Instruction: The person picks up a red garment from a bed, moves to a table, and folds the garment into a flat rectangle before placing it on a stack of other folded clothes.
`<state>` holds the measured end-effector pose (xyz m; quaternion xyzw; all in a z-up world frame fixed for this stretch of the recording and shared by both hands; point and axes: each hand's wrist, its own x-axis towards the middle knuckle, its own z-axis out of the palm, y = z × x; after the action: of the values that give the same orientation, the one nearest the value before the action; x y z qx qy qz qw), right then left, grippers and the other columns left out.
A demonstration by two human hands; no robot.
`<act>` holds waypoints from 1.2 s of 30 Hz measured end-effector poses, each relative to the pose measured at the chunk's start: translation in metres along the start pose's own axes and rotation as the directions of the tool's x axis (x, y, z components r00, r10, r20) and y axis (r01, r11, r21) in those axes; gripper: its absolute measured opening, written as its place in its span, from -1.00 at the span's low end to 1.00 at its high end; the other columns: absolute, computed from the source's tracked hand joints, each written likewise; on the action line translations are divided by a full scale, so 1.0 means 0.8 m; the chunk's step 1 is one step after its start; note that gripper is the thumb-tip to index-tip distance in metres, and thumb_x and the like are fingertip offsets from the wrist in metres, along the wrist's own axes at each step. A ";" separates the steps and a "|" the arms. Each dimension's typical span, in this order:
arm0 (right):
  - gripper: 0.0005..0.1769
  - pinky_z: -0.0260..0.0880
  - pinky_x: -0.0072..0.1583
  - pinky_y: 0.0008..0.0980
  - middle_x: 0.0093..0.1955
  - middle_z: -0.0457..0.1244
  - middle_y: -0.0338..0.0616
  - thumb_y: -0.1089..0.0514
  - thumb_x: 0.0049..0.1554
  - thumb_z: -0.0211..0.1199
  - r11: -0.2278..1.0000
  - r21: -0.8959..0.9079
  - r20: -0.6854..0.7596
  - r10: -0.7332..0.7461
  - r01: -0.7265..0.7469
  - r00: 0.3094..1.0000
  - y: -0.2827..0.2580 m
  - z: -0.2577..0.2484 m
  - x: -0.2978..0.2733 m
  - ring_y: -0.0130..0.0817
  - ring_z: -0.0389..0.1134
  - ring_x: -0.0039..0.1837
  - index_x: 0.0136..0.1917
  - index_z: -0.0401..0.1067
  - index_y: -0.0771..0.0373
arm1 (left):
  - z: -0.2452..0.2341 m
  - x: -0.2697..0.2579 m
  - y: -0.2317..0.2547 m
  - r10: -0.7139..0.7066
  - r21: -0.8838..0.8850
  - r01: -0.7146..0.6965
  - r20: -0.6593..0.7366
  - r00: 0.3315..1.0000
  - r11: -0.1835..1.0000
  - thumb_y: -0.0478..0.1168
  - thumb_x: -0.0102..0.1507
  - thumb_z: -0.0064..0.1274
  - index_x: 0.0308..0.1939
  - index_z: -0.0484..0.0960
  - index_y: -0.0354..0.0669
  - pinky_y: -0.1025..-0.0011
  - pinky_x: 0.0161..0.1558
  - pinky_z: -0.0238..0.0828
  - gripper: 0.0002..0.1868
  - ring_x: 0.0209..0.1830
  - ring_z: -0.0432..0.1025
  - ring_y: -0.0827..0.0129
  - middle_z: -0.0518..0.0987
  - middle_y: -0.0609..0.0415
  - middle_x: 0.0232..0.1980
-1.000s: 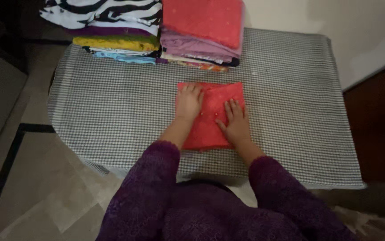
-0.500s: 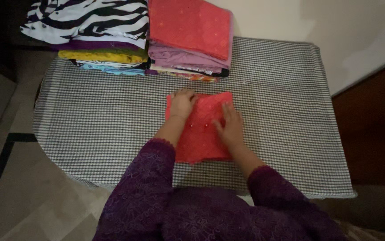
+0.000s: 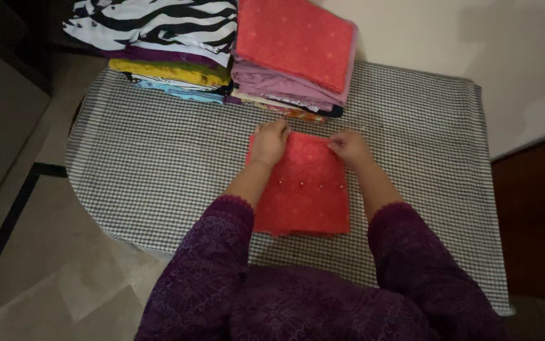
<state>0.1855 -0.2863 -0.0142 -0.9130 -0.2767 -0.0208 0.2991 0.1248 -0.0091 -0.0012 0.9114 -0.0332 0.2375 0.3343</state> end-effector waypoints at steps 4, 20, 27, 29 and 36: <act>-0.77 0.42 0.08 -0.09 -0.03 0.39 0.03 0.08 0.08 0.37 0.992 0.019 -0.067 0.127 -0.126 0.990 -0.010 -0.010 -0.014 -0.01 0.41 0.04 -0.01 0.60 0.21 | -0.017 0.007 0.000 -0.008 0.063 -0.001 0.143 0.990 0.998 -0.04 0.27 0.17 -0.25 0.60 -0.08 0.06 0.07 0.30 -0.78 -0.14 0.53 0.06 0.66 0.01 -0.25; 0.00 -0.14 0.50 0.20 0.56 0.05 0.17 -0.34 0.10 0.23 0.898 -0.431 -0.185 0.002 -0.083 0.983 -0.161 0.042 -0.088 0.06 -0.05 0.61 0.51 0.13 0.44 | -0.018 0.004 -0.076 -0.140 0.136 0.114 0.201 0.970 0.984 0.08 0.24 0.24 -0.22 0.73 0.03 0.07 0.24 0.17 -0.74 -0.01 0.51 0.20 0.70 0.17 -0.13; 0.24 -0.26 0.56 0.19 0.67 -0.11 0.16 -0.56 0.04 0.17 0.881 -0.385 -0.099 0.257 -0.275 0.961 -0.125 0.062 -0.096 0.03 -0.22 0.69 0.58 0.02 0.44 | -0.013 0.007 -0.088 -0.071 0.136 0.055 0.116 0.991 0.989 0.07 0.16 0.25 -0.29 0.78 0.00 -0.03 0.09 0.24 -0.73 -0.08 0.55 0.15 0.72 0.12 -0.19; 0.24 -0.25 0.56 0.18 0.66 -0.10 0.16 -0.57 0.04 0.17 0.883 -0.380 -0.110 0.253 -0.276 0.961 -0.127 0.065 -0.096 0.02 -0.21 0.69 0.58 0.02 0.45 | -0.020 0.003 -0.098 -0.159 0.052 0.157 0.045 0.986 0.986 0.13 0.20 0.28 -0.23 0.75 -0.14 0.12 0.00 0.44 -0.60 -0.10 0.53 0.02 0.66 -0.06 -0.10; 0.23 -0.22 0.58 0.13 0.66 -0.08 0.18 -0.58 0.06 0.15 0.883 -0.395 -0.107 0.229 -0.252 0.968 -0.123 0.066 -0.096 0.06 -0.17 0.68 0.58 0.04 0.44 | -0.059 -0.037 -0.136 -0.293 -0.259 0.363 0.270 0.917 0.895 -0.02 0.19 0.28 -0.20 0.68 -0.21 0.19 -0.05 0.51 -0.67 -0.15 0.56 0.07 0.66 -0.08 -0.16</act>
<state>0.0626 -0.2289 -0.0205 -0.9813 -0.1424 -0.0664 0.1114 0.1028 0.1013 -0.0481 0.8623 0.0483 0.0653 0.4999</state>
